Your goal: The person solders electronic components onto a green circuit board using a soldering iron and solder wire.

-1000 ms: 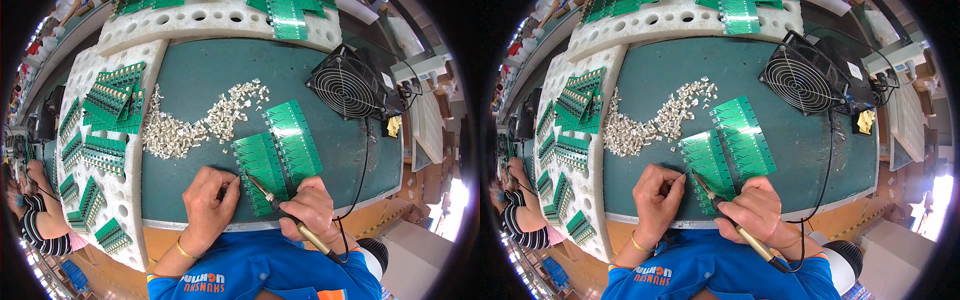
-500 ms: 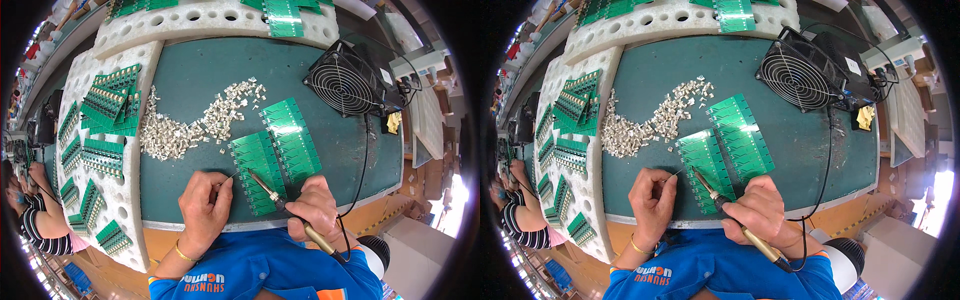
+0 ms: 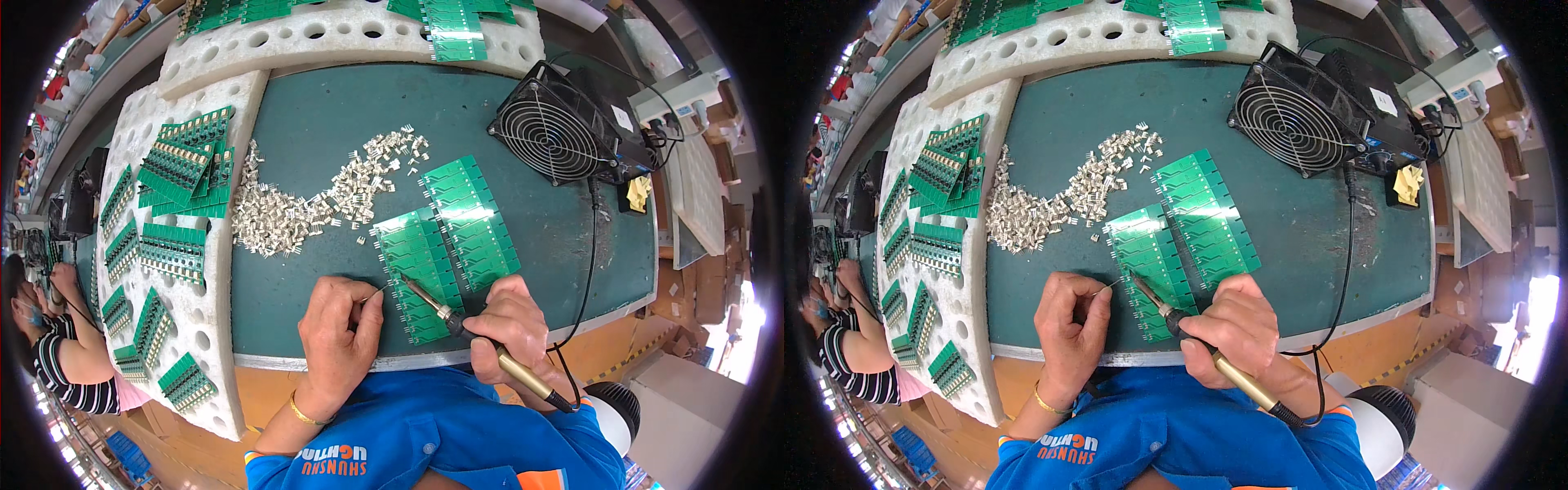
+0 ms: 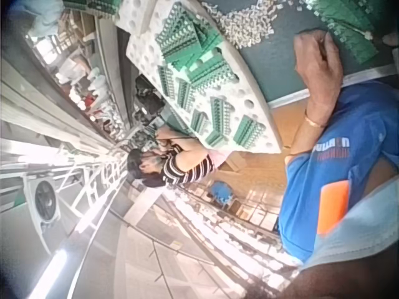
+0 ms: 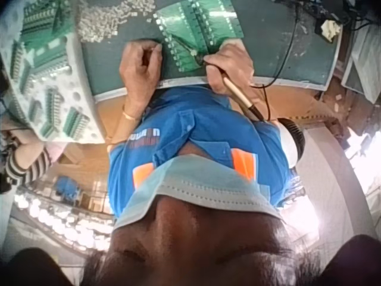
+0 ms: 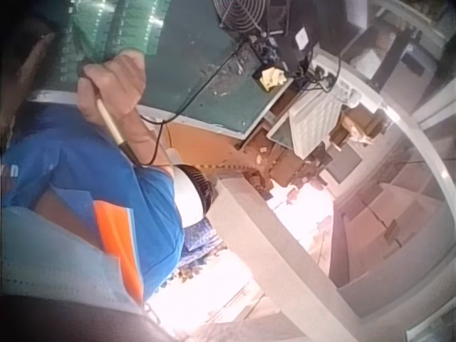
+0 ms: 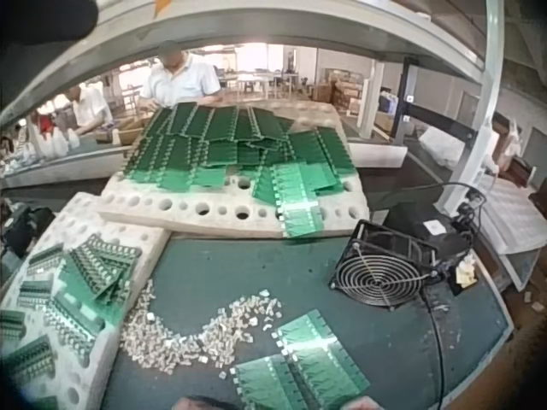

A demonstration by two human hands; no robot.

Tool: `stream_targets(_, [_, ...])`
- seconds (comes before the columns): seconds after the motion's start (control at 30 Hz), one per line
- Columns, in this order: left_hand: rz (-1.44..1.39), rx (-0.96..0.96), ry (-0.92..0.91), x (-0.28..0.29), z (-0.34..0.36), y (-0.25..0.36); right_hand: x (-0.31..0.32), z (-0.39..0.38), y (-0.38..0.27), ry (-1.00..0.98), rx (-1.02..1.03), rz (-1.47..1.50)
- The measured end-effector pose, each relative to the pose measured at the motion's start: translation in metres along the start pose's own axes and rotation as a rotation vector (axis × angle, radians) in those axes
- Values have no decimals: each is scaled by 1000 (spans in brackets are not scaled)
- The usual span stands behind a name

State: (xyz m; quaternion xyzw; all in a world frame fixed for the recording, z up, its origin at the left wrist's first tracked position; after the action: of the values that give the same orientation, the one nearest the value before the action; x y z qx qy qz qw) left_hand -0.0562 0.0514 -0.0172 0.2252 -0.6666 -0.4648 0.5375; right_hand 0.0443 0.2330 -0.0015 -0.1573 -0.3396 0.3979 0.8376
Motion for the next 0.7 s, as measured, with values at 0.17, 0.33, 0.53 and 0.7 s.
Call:
stream_targets(0.17, [-10,-5,30,-2,1,-3,-1,1,0,-2,8,-2])
stream_targets(0.33, [1,-8,32,-3,2,-3,-2,2,2,-2,6,8])
stream_targets(0.53, [-4,2,19,-1,2,-3,-4,3,2,-7,-1,6])
stream_targets(0.7, [-11,-19,19,-1,2,-4,-5,4,2,-3,-7,-19])
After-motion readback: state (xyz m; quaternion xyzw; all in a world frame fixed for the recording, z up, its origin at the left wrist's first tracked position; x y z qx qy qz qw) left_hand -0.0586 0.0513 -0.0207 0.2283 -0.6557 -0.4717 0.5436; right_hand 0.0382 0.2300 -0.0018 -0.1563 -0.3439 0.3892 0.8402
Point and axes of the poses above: each hand's wrist, its own z-axis towards the middle knuckle, its own x-axis out of the back of the hand, y = z × x, the point moved 3 cm from there along z, towards the middle knuckle, and after that the axes turned 11 degrees about x, right-handed, at the moved point
